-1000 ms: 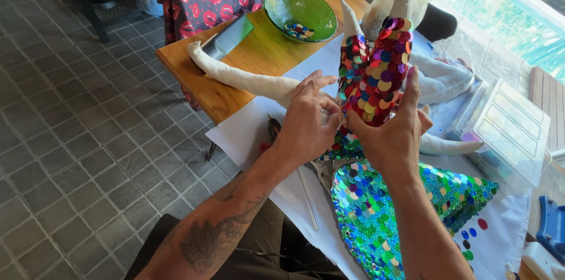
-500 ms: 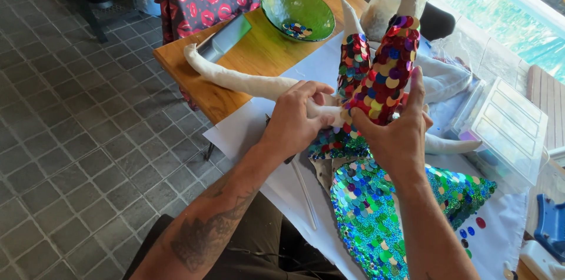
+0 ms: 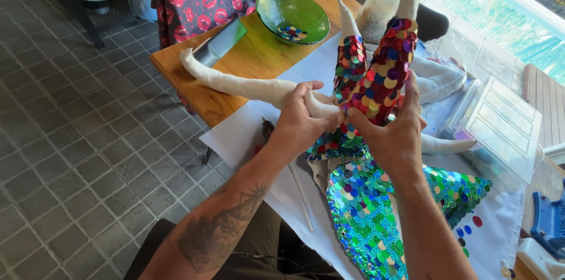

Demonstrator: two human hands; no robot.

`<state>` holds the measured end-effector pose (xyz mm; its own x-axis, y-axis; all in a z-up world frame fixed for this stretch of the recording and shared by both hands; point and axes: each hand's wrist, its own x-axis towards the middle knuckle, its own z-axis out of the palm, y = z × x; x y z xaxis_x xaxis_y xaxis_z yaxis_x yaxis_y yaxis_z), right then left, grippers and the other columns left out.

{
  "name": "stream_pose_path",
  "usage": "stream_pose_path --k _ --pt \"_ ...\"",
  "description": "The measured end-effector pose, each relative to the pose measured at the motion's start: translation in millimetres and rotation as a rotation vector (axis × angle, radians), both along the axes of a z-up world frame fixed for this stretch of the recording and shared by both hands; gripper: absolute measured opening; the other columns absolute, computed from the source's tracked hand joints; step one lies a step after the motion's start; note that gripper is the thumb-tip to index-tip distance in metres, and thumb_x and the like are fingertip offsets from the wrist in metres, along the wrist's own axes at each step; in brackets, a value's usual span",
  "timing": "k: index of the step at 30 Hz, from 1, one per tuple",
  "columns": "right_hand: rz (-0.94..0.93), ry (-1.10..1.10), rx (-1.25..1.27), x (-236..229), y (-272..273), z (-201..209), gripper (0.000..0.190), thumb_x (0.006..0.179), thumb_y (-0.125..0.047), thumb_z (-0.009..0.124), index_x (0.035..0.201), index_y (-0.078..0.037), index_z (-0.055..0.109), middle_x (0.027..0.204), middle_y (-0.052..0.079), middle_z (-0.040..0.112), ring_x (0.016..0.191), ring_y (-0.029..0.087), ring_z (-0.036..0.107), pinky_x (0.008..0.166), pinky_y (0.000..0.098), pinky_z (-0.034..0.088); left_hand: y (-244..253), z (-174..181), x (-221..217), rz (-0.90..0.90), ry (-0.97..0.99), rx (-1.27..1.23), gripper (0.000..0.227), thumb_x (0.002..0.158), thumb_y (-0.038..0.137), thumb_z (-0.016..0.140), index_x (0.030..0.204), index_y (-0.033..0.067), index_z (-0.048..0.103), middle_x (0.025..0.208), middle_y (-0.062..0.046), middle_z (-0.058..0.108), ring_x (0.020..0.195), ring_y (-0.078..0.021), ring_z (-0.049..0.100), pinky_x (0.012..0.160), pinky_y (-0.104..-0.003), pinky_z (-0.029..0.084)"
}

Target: Decorating a stuffed craft object by gluing sequins onto it using a hot glue gun

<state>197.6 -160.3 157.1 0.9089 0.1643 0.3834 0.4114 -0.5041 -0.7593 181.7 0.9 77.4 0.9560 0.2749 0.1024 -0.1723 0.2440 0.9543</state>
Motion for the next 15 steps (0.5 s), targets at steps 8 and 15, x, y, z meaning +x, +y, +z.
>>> stream_pose_path --k 8,15 --pt "0.133 -0.074 0.122 9 -35 -3 0.109 0.089 -0.021 0.087 0.162 0.004 0.01 0.133 0.034 0.059 0.128 0.046 0.06 0.111 0.0586 0.043 7 -11 14 0.025 0.086 0.034 0.077 0.07 0.019 0.093 0.137 0.0144 0.056 0.096 -0.006 0.079 0.085 -0.0137 0.075 0.075 -0.028 0.068" --pt "0.07 -0.358 0.185 9 -77 2 0.049 0.107 0.007 0.064 0.15 0.006 0.04 0.127 0.027 0.061 0.118 0.036 0.067 0.104 0.0437 0.054 18 -29 29 -0.043 -0.006 -0.16 0.059 0.09 0.012 0.079 0.142 0.0056 0.052 0.099 -0.018 0.068 0.087 -0.0257 0.075 0.071 -0.038 0.071"
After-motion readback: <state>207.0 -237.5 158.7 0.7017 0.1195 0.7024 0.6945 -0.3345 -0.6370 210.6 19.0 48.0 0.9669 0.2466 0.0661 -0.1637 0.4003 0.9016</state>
